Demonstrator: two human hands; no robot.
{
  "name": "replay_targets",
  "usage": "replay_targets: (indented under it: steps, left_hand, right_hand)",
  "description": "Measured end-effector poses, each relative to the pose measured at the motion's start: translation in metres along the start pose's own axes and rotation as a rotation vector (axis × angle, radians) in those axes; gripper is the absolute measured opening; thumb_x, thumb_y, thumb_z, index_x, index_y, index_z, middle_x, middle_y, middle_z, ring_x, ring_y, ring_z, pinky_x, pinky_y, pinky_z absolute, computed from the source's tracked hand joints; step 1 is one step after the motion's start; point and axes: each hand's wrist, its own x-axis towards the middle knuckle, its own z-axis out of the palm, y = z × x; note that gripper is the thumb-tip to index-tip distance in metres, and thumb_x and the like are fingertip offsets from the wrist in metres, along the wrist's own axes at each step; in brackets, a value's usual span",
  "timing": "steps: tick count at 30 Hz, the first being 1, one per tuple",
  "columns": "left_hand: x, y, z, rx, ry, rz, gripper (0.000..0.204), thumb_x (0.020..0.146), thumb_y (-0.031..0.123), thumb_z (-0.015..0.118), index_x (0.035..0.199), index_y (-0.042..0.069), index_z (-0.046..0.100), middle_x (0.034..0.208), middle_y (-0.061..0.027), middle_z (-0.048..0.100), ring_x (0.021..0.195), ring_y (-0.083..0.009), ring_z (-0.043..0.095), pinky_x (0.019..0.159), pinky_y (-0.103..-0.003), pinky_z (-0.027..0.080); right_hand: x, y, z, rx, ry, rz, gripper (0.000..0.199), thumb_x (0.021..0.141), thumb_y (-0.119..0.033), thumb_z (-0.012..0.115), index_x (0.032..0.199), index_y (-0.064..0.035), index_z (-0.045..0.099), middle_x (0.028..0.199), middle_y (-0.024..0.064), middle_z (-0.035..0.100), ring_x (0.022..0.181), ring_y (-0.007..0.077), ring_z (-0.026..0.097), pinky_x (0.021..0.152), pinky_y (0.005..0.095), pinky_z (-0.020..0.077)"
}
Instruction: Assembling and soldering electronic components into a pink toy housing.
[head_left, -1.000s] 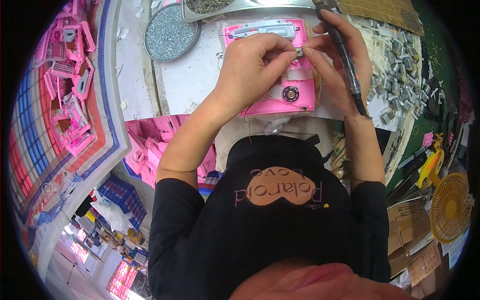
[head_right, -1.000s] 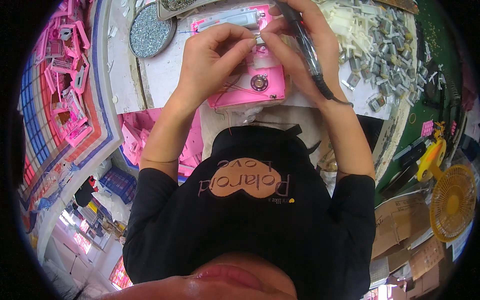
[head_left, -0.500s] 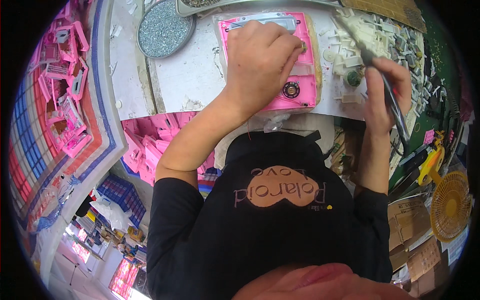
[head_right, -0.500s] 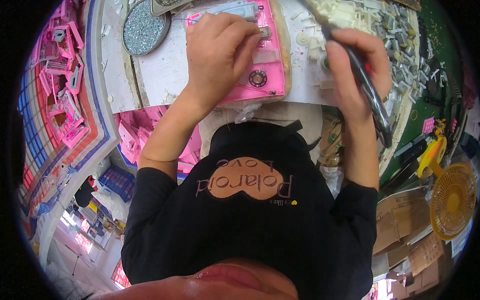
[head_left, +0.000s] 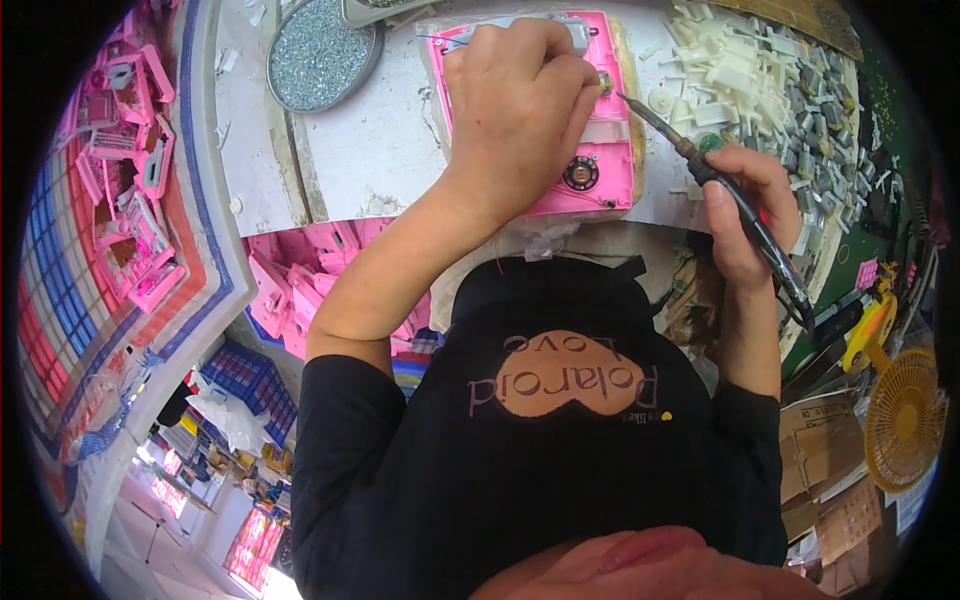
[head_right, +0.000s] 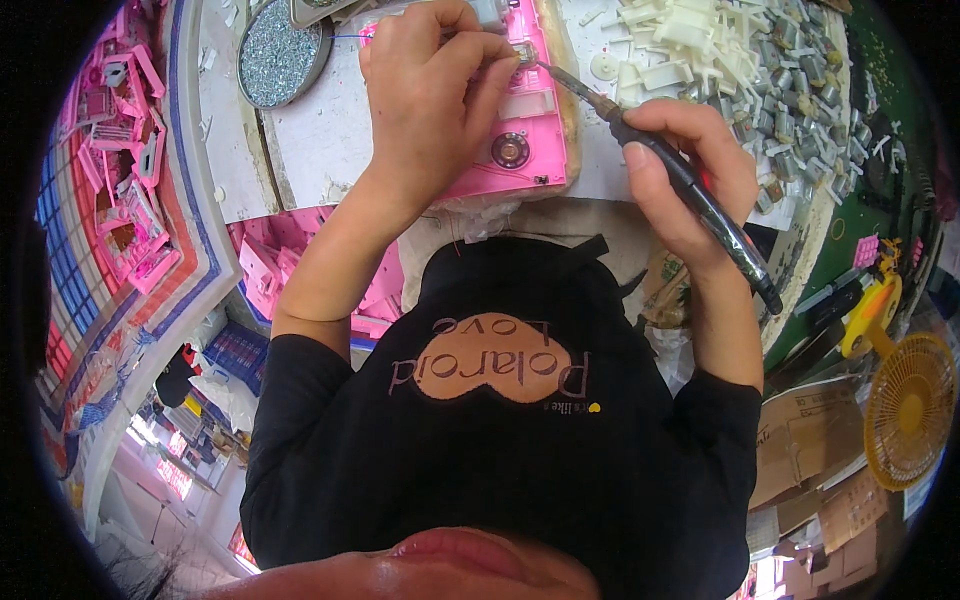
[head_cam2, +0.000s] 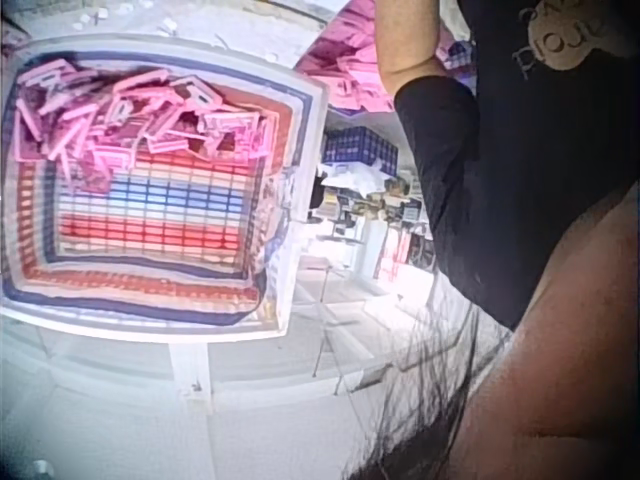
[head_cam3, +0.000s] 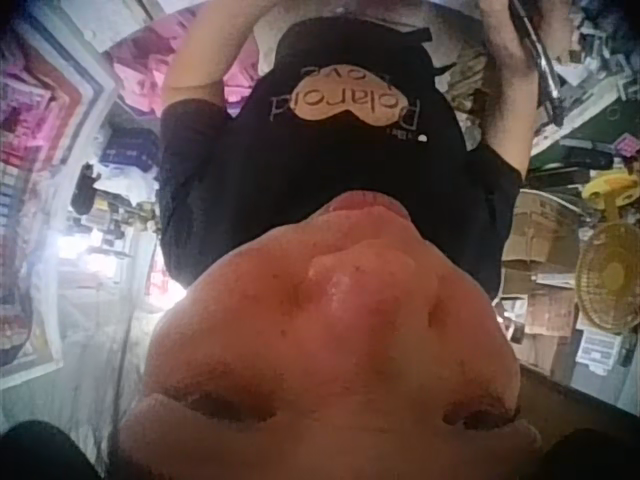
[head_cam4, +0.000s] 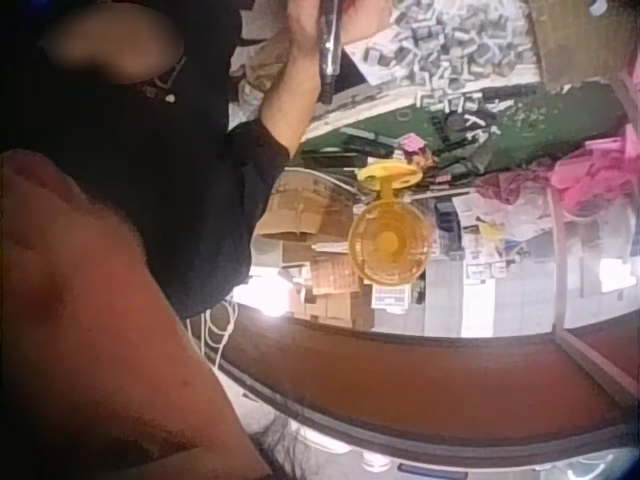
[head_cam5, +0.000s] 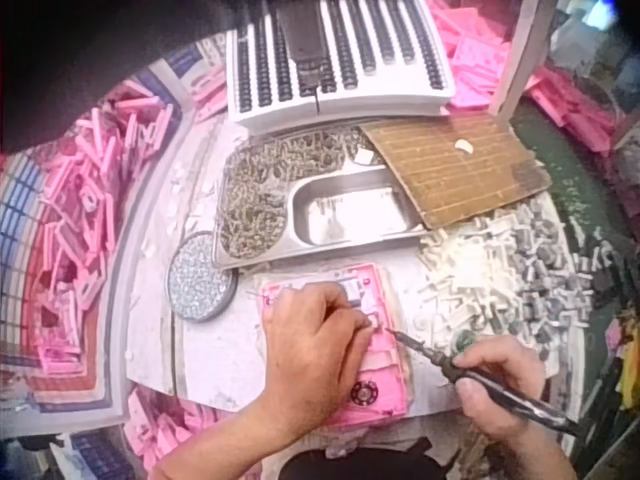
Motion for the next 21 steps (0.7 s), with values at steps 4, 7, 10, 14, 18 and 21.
replay_targets:
  steps: [4, 7, 10, 14, 18, 21]
  left_hand:
    - [-0.001, 0.001, 0.001, 0.018, -0.001, -0.003, 0.014, 0.075, 0.017, 0.079, 0.085, 0.014, 0.071, 0.1, 0.001, 0.058, 0.092, -0.0237, 0.05, 0.079, -0.042, 0.033]
    - [-0.001, 0.001, 0.0, 0.022, -0.004, 0.002, 0.013, 0.076, 0.017, 0.078, 0.085, 0.014, 0.071, 0.1, 0.0009, 0.058, 0.092, -0.0238, 0.05, 0.08, -0.042, 0.032]
    - [0.0, 0.001, -0.001, 0.024, -0.004, 0.012, 0.012, 0.076, 0.018, 0.078, 0.085, 0.014, 0.071, 0.1, 0.0009, 0.058, 0.092, -0.0237, 0.05, 0.079, -0.042, 0.032]
    - [-0.001, 0.0, 0.001, 0.021, 0.002, 0.015, 0.012, 0.076, 0.018, 0.078, 0.084, 0.014, 0.07, 0.099, 0.0008, 0.058, 0.091, -0.0235, 0.05, 0.079, -0.041, 0.032]
    - [-0.001, 0.001, 0.001, 0.031, 0.001, 0.013, 0.012, 0.076, 0.019, 0.078, 0.083, 0.014, 0.069, 0.098, 0.0006, 0.059, 0.09, -0.0232, 0.05, 0.078, -0.041, 0.032]
    - [0.0, 0.003, 0.001, 0.048, 0.009, 0.014, 0.012, 0.076, 0.019, 0.078, 0.083, 0.014, 0.069, 0.097, 0.0005, 0.059, 0.09, -0.023, 0.05, 0.078, -0.041, 0.032]
  right_hand:
    - [0.002, 0.0, 0.001, -0.021, -0.005, -0.015, 0.028, 0.088, -0.009, 0.073, 0.113, 0.0022, 0.067, 0.09, 0.0044, 0.066, 0.073, 0.0081, 0.058, 0.068, 0.0212, 0.0451]
    - [0.004, 0.001, 0.002, -0.047, -0.007, -0.039, 0.027, 0.088, -0.008, 0.073, 0.112, 0.002, 0.068, 0.09, 0.0055, 0.067, 0.073, 0.0088, 0.059, 0.069, 0.0217, 0.0461]
    - [0.004, 0.001, 0.004, -0.03, -0.008, -0.036, 0.026, 0.088, -0.008, 0.073, 0.112, 0.0017, 0.068, 0.09, 0.0064, 0.068, 0.074, 0.0093, 0.06, 0.069, 0.0222, 0.0472]
    - [0.006, -0.001, 0.005, -0.041, -0.022, -0.029, 0.026, 0.087, -0.008, 0.073, 0.111, 0.0016, 0.068, 0.089, 0.0066, 0.069, 0.074, 0.0094, 0.061, 0.068, 0.0226, 0.048]
    - [0.008, -0.001, 0.008, -0.025, -0.024, -0.075, 0.027, 0.086, -0.007, 0.074, 0.11, 0.002, 0.068, 0.085, 0.007, 0.068, 0.07, 0.0118, 0.06, 0.065, 0.0237, 0.0473]
    - [0.013, 0.002, 0.002, -0.143, -0.095, -0.229, 0.027, 0.083, -0.005, 0.074, 0.108, 0.0025, 0.068, 0.081, 0.008, 0.066, 0.067, 0.0151, 0.059, 0.061, 0.0253, 0.0457]
